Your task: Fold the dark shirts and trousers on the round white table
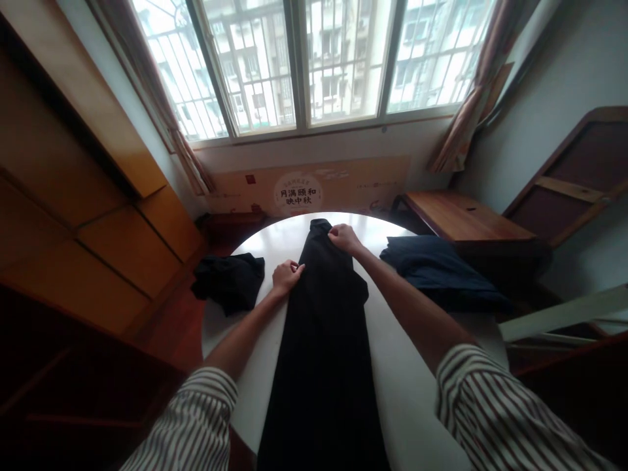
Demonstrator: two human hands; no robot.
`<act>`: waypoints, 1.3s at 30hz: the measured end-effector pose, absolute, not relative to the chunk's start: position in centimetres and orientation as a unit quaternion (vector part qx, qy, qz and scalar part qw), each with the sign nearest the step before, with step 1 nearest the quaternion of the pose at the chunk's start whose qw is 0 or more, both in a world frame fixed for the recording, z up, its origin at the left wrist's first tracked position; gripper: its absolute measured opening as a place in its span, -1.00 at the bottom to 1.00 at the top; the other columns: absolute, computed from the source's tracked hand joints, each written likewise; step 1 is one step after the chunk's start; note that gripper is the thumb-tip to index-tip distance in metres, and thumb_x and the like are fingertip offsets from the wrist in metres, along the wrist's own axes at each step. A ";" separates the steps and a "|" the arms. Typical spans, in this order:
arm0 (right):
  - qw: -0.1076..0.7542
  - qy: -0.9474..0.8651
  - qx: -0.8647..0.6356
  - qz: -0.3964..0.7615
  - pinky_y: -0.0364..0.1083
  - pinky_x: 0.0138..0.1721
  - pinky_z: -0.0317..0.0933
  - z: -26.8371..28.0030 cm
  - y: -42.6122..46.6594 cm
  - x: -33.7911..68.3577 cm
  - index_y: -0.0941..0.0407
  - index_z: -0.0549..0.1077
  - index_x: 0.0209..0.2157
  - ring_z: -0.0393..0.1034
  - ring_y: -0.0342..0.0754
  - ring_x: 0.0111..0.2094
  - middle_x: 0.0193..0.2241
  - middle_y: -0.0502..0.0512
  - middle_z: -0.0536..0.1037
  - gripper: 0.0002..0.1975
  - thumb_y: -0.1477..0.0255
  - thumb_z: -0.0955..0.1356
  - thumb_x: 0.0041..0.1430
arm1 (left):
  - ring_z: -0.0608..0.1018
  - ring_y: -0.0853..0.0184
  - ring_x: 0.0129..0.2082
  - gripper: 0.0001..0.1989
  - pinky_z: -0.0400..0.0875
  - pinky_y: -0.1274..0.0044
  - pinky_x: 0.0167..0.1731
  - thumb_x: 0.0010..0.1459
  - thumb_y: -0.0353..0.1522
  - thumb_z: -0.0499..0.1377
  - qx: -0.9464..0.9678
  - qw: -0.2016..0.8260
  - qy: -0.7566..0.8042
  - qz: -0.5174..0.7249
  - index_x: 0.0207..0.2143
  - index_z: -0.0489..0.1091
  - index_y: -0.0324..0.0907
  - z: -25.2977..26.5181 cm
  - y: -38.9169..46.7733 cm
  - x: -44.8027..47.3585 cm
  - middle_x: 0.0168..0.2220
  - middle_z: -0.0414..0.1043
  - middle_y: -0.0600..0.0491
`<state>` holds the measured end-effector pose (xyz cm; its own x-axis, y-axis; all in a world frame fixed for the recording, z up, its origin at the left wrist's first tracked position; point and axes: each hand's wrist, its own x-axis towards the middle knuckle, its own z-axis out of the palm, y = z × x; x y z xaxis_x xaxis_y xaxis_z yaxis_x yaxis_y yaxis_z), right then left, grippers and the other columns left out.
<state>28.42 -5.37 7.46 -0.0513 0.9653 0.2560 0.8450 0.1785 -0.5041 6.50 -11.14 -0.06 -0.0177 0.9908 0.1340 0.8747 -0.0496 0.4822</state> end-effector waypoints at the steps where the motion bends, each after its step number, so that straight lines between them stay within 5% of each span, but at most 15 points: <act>1: 0.273 -0.715 -0.634 0.107 -0.17 -0.11 0.27 7.6 -3.6 28.1 0.19 0.63 -0.25 0.50 -0.01 -0.16 -0.24 0.14 0.64 -0.77 0.52 0.31 0.17 | 0.61 0.22 -0.20 -0.69 0.41 0.50 -0.22 0.26 -0.12 0.15 0.682 0.128 0.683 0.228 -0.19 0.53 -0.13 -0.2 -11.1 6.6 -0.25 0.60 -0.03; 8: 0.258 -0.688 -0.669 0.109 -0.05 0.13 0.14 6.9 5.8 27.6 0.21 0.55 -0.04 0.36 0.08 0.06 0.02 0.28 0.51 -0.66 0.37 0.38 0.18 | 0.60 0.22 -0.17 -0.76 0.39 0.48 -0.21 0.28 -0.19 0.12 0.673 0.131 0.688 0.236 -0.20 0.53 -0.06 -1.1 -10.9 7.0 -0.21 0.60 -0.01; 14: 0.245 -0.676 -0.676 0.159 -0.07 -0.01 0.25 4.6 8.9 26.6 0.28 0.54 -0.06 0.44 0.08 -0.04 -0.05 0.33 0.56 -0.55 0.25 0.45 0.12 | 0.60 0.19 -0.17 -0.73 0.39 0.46 -0.23 0.31 -0.19 0.07 0.680 0.133 0.685 0.227 -0.18 0.51 -0.09 -1.3 -11.0 7.2 -0.22 0.59 -0.05; 21: 0.279 -0.662 -0.672 0.177 -0.16 -0.09 0.28 3.3 10.2 26.9 0.26 0.57 -0.13 0.48 -0.02 -0.11 -0.14 0.25 0.61 -0.71 0.38 0.40 0.17 | 0.60 0.19 -0.18 -0.75 0.38 0.46 -0.23 0.31 -0.19 0.07 0.677 0.134 0.685 0.233 -0.21 0.50 -0.07 -1.4 -11.0 7.3 -0.21 0.59 -0.05; 28: 0.288 -0.627 -0.701 0.180 -0.12 -0.15 0.32 3.1 9.4 27.6 0.29 0.53 -0.10 0.50 0.01 -0.19 -0.20 0.31 0.60 -0.67 0.34 0.37 0.23 | 0.60 0.21 -0.17 -0.77 0.38 0.47 -0.21 0.29 -0.22 0.09 0.661 0.151 0.696 0.238 -0.22 0.51 -0.08 -1.3 -11.0 7.2 -0.23 0.60 -0.03; 35: 0.276 -0.630 -0.716 0.119 0.00 0.05 0.20 6.3 6.0 27.5 0.28 0.48 -0.05 0.34 0.19 0.05 0.01 0.42 0.42 -0.51 0.24 0.46 0.08 | 0.61 0.20 -0.20 -0.78 0.39 0.47 -0.22 0.27 -0.25 0.09 0.639 0.158 0.700 0.277 -0.24 0.51 -0.09 -1.6 -10.6 6.9 -0.23 0.60 -0.04; 39: 0.274 -0.671 -0.683 0.088 -0.08 0.04 0.18 7.7 -0.8 28.2 0.20 0.49 -0.06 0.36 0.08 0.00 -0.01 0.29 0.43 -0.68 0.36 0.39 0.17 | 0.61 0.20 -0.20 -0.78 0.39 0.47 -0.23 0.27 -0.25 0.09 0.642 0.157 0.695 0.284 -0.24 0.50 -0.12 -1.5 -10.5 6.8 -0.24 0.60 -0.04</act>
<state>28.24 -0.80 7.67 0.0833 0.9651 0.2484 0.8686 0.0518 -0.4928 6.77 -10.55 -1.51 -0.1265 0.9813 0.1454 0.8027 0.0152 0.5961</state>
